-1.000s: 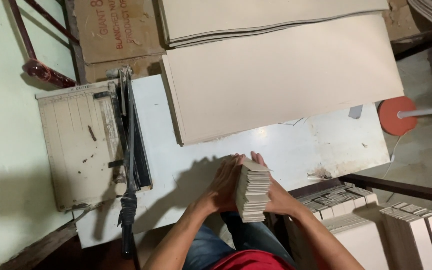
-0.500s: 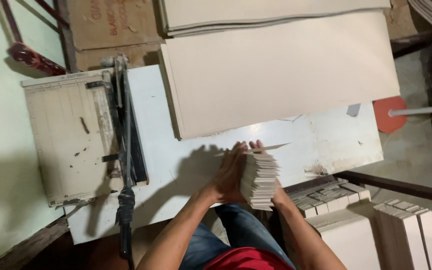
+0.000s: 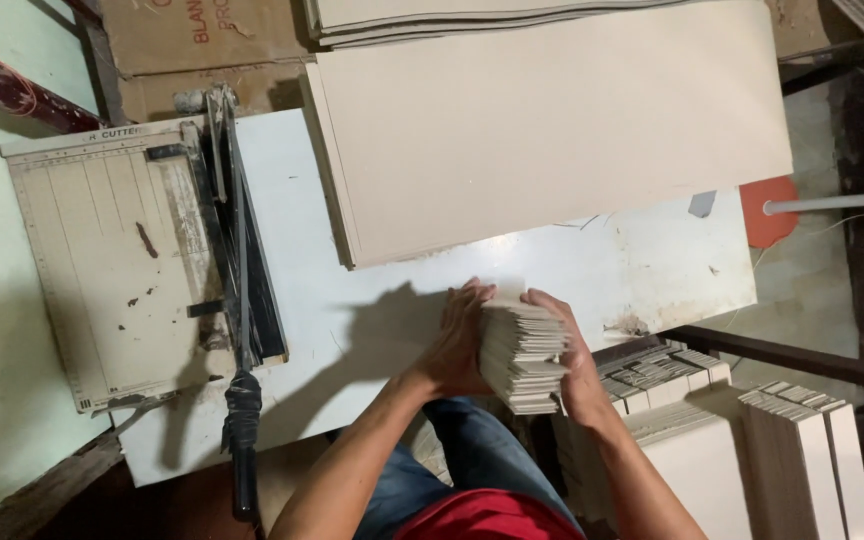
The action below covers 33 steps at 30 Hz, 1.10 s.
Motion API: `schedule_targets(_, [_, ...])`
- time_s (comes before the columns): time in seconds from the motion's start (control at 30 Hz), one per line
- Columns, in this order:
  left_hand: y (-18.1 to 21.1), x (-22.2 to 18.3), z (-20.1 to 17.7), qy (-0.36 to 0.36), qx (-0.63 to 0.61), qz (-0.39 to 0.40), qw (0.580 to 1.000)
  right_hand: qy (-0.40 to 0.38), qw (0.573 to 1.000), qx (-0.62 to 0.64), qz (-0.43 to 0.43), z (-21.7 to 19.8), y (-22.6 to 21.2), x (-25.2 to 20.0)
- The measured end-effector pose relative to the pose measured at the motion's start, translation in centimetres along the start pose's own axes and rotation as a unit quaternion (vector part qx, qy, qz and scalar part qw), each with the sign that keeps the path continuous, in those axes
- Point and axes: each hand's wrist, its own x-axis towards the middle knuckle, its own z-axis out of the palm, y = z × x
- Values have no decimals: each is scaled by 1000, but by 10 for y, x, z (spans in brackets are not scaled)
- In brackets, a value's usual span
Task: The person trims the edges of paper sheets using a paper cutter, then stacks and aligns the trimmed sheets by hand.
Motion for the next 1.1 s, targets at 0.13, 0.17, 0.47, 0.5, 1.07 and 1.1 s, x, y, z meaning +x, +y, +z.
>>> schedule_targets(0.13, [-19, -7, 10, -16, -24, 11, 1000, 2, 1000, -7, 24, -7, 8, 4])
schedule_targets(0.17, [-15, -5, 8, -16, -17, 8, 1000, -1, 999, 25, 34, -9, 6, 6])
schedule_targets(0.47, [20, 12, 7, -4, 1, 3, 1000, 57, 965, 242, 84, 2, 18, 24])
schedule_targets(0.5, [19, 12, 10, 3, 3, 3, 1000, 64, 962, 241, 109, 2, 23, 25])
schedule_targets(1.07, [-6, 0, 21, 19, 85, 94, 992, 13, 827, -554, -93, 10, -131, -2])
schedule_targets(1.1, [-11, 5, 20, 24, 94, 100, 990, 29, 840, -535, -84, 2, -136, -3])
